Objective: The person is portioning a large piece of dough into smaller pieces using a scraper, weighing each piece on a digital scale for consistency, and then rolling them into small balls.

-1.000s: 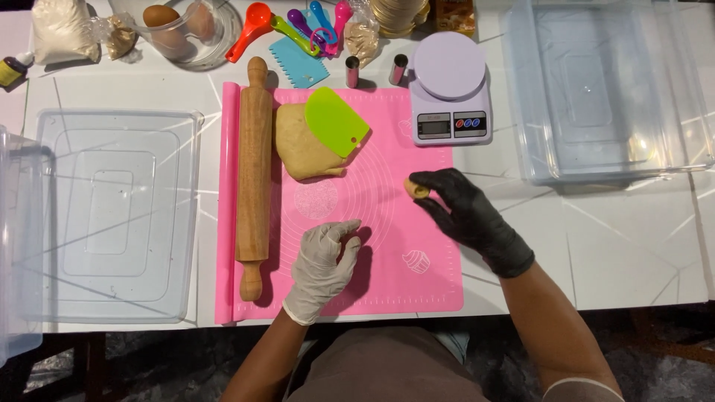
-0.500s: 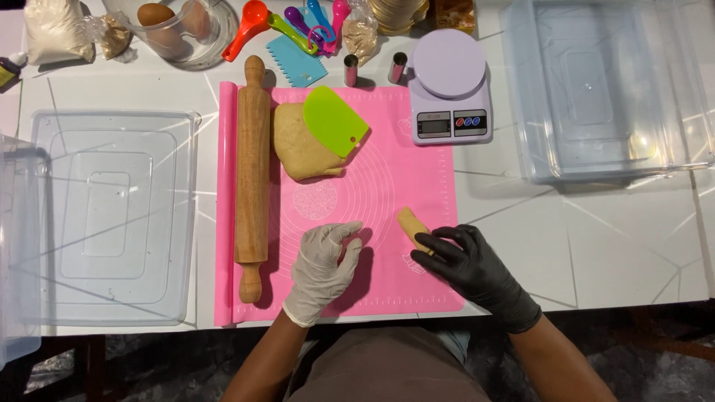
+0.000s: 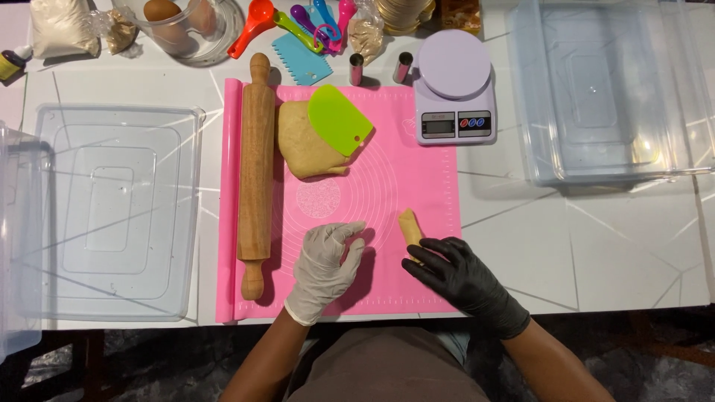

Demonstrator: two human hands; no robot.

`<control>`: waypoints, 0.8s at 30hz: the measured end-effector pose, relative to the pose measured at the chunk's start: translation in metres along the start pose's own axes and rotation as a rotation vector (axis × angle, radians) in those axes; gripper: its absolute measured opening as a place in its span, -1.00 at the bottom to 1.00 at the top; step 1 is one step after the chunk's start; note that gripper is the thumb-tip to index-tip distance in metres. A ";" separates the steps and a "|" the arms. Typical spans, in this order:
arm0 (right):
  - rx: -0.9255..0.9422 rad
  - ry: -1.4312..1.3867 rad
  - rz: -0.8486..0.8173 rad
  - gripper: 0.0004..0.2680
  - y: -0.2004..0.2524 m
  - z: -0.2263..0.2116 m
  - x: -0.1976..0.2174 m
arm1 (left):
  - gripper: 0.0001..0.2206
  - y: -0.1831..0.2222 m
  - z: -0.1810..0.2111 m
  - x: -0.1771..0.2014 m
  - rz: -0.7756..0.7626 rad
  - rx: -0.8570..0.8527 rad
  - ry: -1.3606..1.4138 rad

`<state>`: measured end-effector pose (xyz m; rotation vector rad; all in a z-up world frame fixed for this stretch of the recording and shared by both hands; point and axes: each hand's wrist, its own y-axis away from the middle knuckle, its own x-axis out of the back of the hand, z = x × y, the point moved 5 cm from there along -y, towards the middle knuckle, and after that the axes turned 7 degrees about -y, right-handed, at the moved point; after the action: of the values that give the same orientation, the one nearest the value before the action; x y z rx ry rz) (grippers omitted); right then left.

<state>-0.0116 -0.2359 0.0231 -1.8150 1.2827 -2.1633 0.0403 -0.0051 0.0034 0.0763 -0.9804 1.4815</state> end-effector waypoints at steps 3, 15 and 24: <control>-0.088 -0.084 0.014 -0.82 0.014 0.002 -0.011 | -0.77 0.001 -0.001 0.001 -0.012 0.014 -0.012; -0.158 -0.033 0.010 -0.76 0.020 0.012 -0.013 | -0.79 0.001 -0.001 -0.003 -0.028 0.019 -0.025; -0.232 -0.164 -0.047 -0.82 0.009 0.019 -0.005 | -0.78 -0.003 0.005 -0.002 -0.038 -0.059 -0.081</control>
<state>0.0018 -0.2497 0.0132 -2.0761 1.5196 -1.9058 0.0410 -0.0102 0.0064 0.1122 -1.0816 1.4222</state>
